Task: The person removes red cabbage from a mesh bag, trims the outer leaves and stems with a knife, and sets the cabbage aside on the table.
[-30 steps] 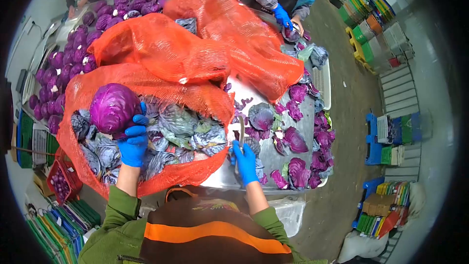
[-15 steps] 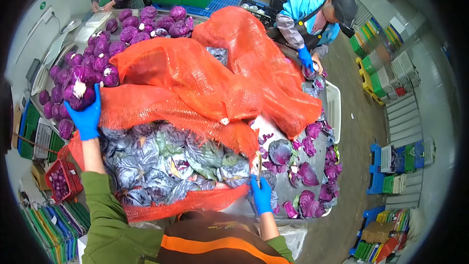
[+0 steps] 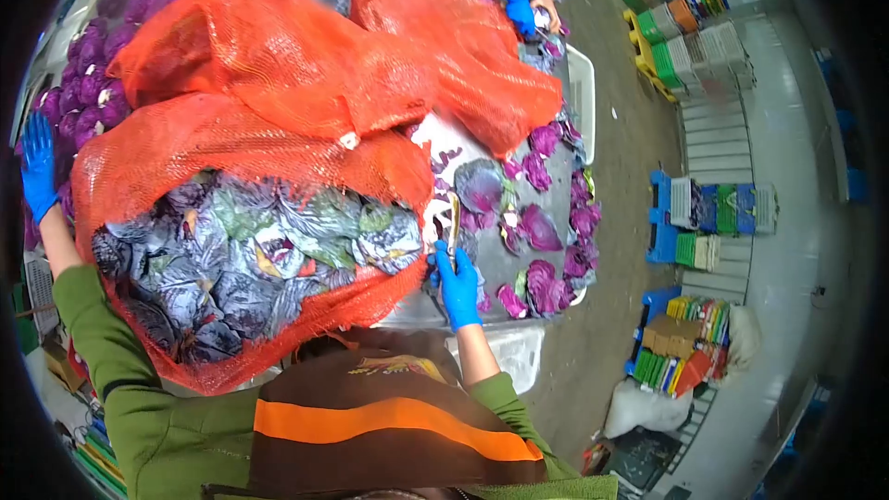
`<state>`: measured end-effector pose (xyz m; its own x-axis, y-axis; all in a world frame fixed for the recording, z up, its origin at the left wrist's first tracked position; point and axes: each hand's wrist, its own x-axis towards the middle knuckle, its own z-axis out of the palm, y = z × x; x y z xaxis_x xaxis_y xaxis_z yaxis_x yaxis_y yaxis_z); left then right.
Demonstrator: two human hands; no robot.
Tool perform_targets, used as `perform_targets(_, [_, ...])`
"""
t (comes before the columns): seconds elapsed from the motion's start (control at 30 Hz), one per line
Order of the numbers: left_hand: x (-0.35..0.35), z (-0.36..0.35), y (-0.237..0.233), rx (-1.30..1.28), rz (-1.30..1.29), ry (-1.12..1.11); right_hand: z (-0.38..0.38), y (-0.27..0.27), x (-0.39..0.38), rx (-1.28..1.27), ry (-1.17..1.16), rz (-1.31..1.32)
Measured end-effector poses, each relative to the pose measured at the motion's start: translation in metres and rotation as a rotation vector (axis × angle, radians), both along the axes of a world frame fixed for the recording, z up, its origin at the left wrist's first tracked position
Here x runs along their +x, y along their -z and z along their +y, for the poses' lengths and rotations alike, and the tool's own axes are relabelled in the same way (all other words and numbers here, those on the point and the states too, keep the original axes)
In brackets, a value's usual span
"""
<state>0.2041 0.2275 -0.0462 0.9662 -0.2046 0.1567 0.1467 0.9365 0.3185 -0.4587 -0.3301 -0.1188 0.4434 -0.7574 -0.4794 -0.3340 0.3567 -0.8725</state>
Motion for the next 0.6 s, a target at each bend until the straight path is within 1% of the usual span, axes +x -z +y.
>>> perform_targets(0.03, [-0.035,-0.031,-0.016,0.165,-0.038,0.126,0.003,0.003,0.000,-0.010,0.031,-0.016])
perform_targets(0.07, [-0.072,-0.060,-0.023,0.343,-0.100,0.301,0.007,0.003,-0.001,-0.004,0.071,-0.027])
perform_targets(0.13, [-0.157,-0.127,-0.029,0.686,-0.255,0.735,0.012,0.004,-0.001,0.015,0.104,-0.038])
perform_targets(0.2, [-0.244,-0.225,-0.053,1.477,-0.599,1.141,0.014,0.014,-0.005,0.027,0.093,-0.094])
perform_targets(0.23, [-0.283,-0.251,-0.044,1.454,-0.540,1.120,0.017,0.017,-0.003,0.022,0.077,-0.134])
perform_targets(0.27, [-0.313,-0.269,-0.022,1.435,-0.485,1.098,0.019,0.017,-0.002,-0.009,0.038,-0.108])
perform_targets(0.33, [-0.340,-0.305,0.041,1.610,-0.806,0.705,0.026,-0.003,0.013,-0.142,-0.139,-0.003])
perform_targets(0.4, [-0.346,-0.356,0.060,1.687,-0.744,0.562,0.033,-0.005,0.027,-0.081,-0.157,-0.083])
perform_targets(0.43, [-0.342,-0.373,0.070,1.675,-0.770,0.575,0.034,-0.001,0.033,-0.024,-0.158,-0.116])
perform_targets(0.47, [-0.338,-0.387,0.080,2.025,-1.222,0.571,0.035,0.002,0.038,0.033,-0.161,-0.150])
perform_targets(0.5, [-0.339,-0.397,0.077,2.333,-1.713,0.513,0.034,0.000,0.041,0.010,-0.207,-0.134])
perform_targets(0.53, [-0.345,-0.402,0.073,2.317,-1.743,0.518,0.033,0.003,0.039,0.010,-0.184,-0.134])
perform_targets(0.6, [-0.366,-0.415,0.044,2.406,-1.158,0.691,0.030,0.007,0.032,-0.048,-0.181,-0.150])
